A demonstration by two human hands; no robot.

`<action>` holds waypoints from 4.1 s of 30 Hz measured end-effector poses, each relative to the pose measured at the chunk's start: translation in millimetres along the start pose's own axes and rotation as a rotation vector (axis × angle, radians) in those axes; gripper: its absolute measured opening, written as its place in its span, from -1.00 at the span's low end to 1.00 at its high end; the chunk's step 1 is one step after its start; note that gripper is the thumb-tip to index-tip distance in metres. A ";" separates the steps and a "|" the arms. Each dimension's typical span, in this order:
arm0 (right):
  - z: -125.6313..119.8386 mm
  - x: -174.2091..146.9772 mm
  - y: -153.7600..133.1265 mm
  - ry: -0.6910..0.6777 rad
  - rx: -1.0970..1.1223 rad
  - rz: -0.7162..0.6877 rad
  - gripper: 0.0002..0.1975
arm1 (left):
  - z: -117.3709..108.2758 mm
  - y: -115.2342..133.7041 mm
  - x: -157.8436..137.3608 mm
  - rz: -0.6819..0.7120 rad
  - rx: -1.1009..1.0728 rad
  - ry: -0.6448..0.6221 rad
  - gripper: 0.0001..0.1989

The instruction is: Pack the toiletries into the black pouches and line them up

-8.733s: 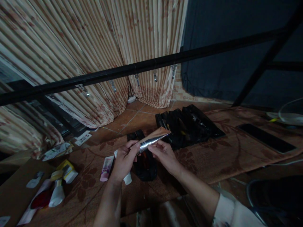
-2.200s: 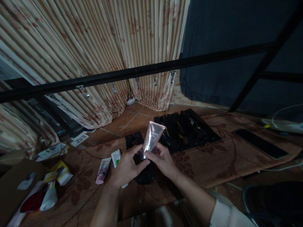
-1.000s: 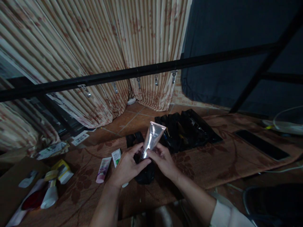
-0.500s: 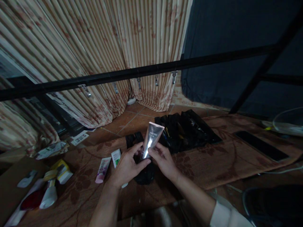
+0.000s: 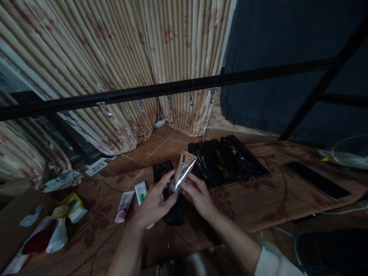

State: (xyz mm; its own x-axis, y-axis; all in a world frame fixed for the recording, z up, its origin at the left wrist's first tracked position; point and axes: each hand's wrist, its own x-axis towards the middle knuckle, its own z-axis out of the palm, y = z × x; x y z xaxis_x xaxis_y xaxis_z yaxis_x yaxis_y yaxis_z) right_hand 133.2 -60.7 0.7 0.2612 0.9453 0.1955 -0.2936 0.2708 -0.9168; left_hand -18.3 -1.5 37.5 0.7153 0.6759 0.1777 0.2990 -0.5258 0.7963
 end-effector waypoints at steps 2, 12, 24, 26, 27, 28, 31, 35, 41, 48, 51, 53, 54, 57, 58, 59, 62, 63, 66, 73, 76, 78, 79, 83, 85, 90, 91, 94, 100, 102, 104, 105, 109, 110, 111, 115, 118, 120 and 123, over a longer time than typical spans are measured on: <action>0.0 0.0 -1.5 -0.003 0.014 0.002 -0.75 | -0.5 -0.5 0.1 0.001 -0.001 -0.006 -0.38; 5.3 3.3 -4.5 -0.057 0.162 -0.017 -0.63 | -2.5 3.6 2.2 0.053 0.007 0.015 -0.34; 3.8 5.9 1.2 0.036 0.081 0.005 -0.68 | 0.7 8.4 5.1 0.047 0.015 0.001 -0.63; 3.4 6.5 1.6 0.070 0.072 0.022 -0.71 | -0.1 10.2 4.5 0.034 0.027 0.014 -0.61; 3.4 6.8 1.7 0.087 0.064 0.023 -0.71 | -0.5 11.5 4.2 0.028 0.035 0.024 -0.61; 3.4 7.1 1.7 0.102 0.058 0.018 -0.71 | -0.9 12.8 4.0 0.019 0.044 0.028 -0.61; 3.2 7.8 2.6 0.121 0.057 0.008 -0.70 | -1.8 15.6 3.5 -0.027 0.077 0.022 -0.63; 1.8 7.9 5.8 0.130 0.073 0.009 -0.73 | -2.6 15.6 3.6 -0.045 0.098 0.019 -0.65; 0.5 7.4 6.5 0.160 0.048 -0.024 -0.76 | -2.3 12.5 4.5 -0.052 0.085 0.016 -0.65; 1.3 6.6 3.9 0.176 0.017 -0.019 -0.74 | -2.3 8.7 4.7 -0.086 0.095 0.012 -0.60; 0.9 6.3 5.6 0.163 0.037 -0.001 -0.73 | -2.9 9.2 4.3 -0.110 0.121 0.033 -0.57; 0.5 6.1 6.4 0.156 0.037 0.005 -0.73 | -3.6 10.0 4.0 -0.109 0.137 0.040 -0.56; 0.4 6.1 6.4 0.157 0.032 0.007 -0.73 | -3.9 10.4 4.0 -0.104 0.141 0.044 -0.56; 0.6 6.1 5.4 0.161 0.011 0.012 -0.72 | -4.7 11.0 4.1 -0.094 0.144 0.057 -0.55; 0.7 6.1 4.8 0.161 0.007 0.011 -0.72 | -4.9 11.2 4.2 -0.091 0.145 0.062 -0.56; 0.9 6.1 4.3 0.159 0.002 0.011 -0.72 | -5.0 11.3 4.3 -0.089 0.148 0.066 -0.56; 1.3 5.9 3.3 0.156 -0.010 0.014 -0.74 | -5.3 12.2 4.5 -0.082 0.157 0.067 -0.58; 1.4 5.8 3.3 0.156 -0.011 0.015 -0.75 | -5.3 12.5 4.6 -0.080 0.156 0.068 -0.59; 1.3 5.7 4.2 0.167 -0.001 0.018 -0.75 | -5.4 12.9 4.7 -0.078 0.150 0.076 -0.62; 0.7 6.2 6.1 0.181 0.008 0.027 -0.72 | -5.2 11.2 5.1 -0.063 0.154 0.094 -0.66; 0.4 6.2 6.5 0.163 0.022 0.035 -0.73 | -5.4 10.8 5.1 -0.052 0.163 0.098 -0.67; 0.1 6.2 6.6 0.153 0.025 0.037 -0.73 | -5.4 10.1 5.1 -0.046 0.164 0.098 -0.67; 0.0 6.1 6.6 0.152 0.025 0.035 -0.74 | -5.3 9.7 5.1 -0.044 0.165 0.097 -0.67; -0.3 6.1 6.3 0.156 0.018 0.020 -0.74 | -5.0 8.1 5.2 -0.045 0.165 0.088 -0.66; -0.2 6.1 6.0 0.160 0.013 0.016 -0.75 | -4.8 8.0 5.4 -0.053 0.161 0.085 -0.67; 0.3 6.1 5.3 0.165 0.011 0.006 -0.76 | -5.1 10.4 4.9 -0.049 0.143 0.083 -0.68; 0.4 6.1 5.2 0.162 0.009 0.007 -0.76 | -5.2 11.0 4.6 -0.046 0.138 0.086 -0.68; 0.4 5.9 5.5 0.156 0.007 0.009 -0.76 | -5.0 11.9 4.0 -0.039 0.111 0.097 -0.71; -0.2 6.3 7.9 0.137 0.019 0.004 -0.75 | -2.0 8.0 3.7 -0.007 -0.009 0.146 -0.74; 0.0 6.2 7.1 0.135 0.008 -0.006 -0.76 | -1.3 7.7 3.7 -0.004 -0.050 0.154 -0.72; 0.9 5.8 5.4 0.131 0.001 -0.011 -0.76 | -1.0 8.0 3.8 -0.016 -0.066 0.154 -0.70; 1.6 5.5 4.5 0.124 0.004 -0.011 -0.76 | -1.0 8.0 4.0 -0.026 -0.067 0.154 -0.70; 5.2 3.8 2.4 0.093 0.008 -0.004 -0.74 | -0.8 4.5 5.8 -0.037 -0.094 0.238 -0.76; 6.0 3.3 2.5 0.084 -0.006 -0.009 -0.74 | -0.8 3.1 6.5 -0.027 -0.113 0.277 -0.78; 6.6 2.7 2.8 0.074 -0.023 -0.018 -0.74 | -0.9 1.7 7.3 -0.016 -0.133 0.312 -0.79; 6.5 0.5 4.5 0.041 -0.074 -0.032 -0.71 | -1.6 -1.1 10.5 -0.018 -0.251 0.428 -0.80; 4.8 -0.8 5.1 0.031 -0.098 -0.021 -0.66 | -1.7 -2.3 13.3 -0.056 -0.392 0.518 -0.80; 4.0 -1.2 4.2 0.021 -0.115 -0.021 -0.64 | -1.6 -4.0 15.2 -0.081 -0.470 0.614 -0.80; 4.3 -1.0 1.2 0.006 -0.125 -0.024 -0.65 | -1.6 -6.5 17.0 -0.110 -0.599 0.736 -0.80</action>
State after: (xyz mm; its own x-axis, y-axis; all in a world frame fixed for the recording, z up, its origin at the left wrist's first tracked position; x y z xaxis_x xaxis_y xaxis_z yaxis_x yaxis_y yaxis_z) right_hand 128.6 -60.6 0.9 0.2727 0.9376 0.2159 -0.1706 0.2679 -0.9482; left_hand -9.1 14.3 36.3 0.0650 0.9684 0.2407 -0.1777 -0.2261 0.9578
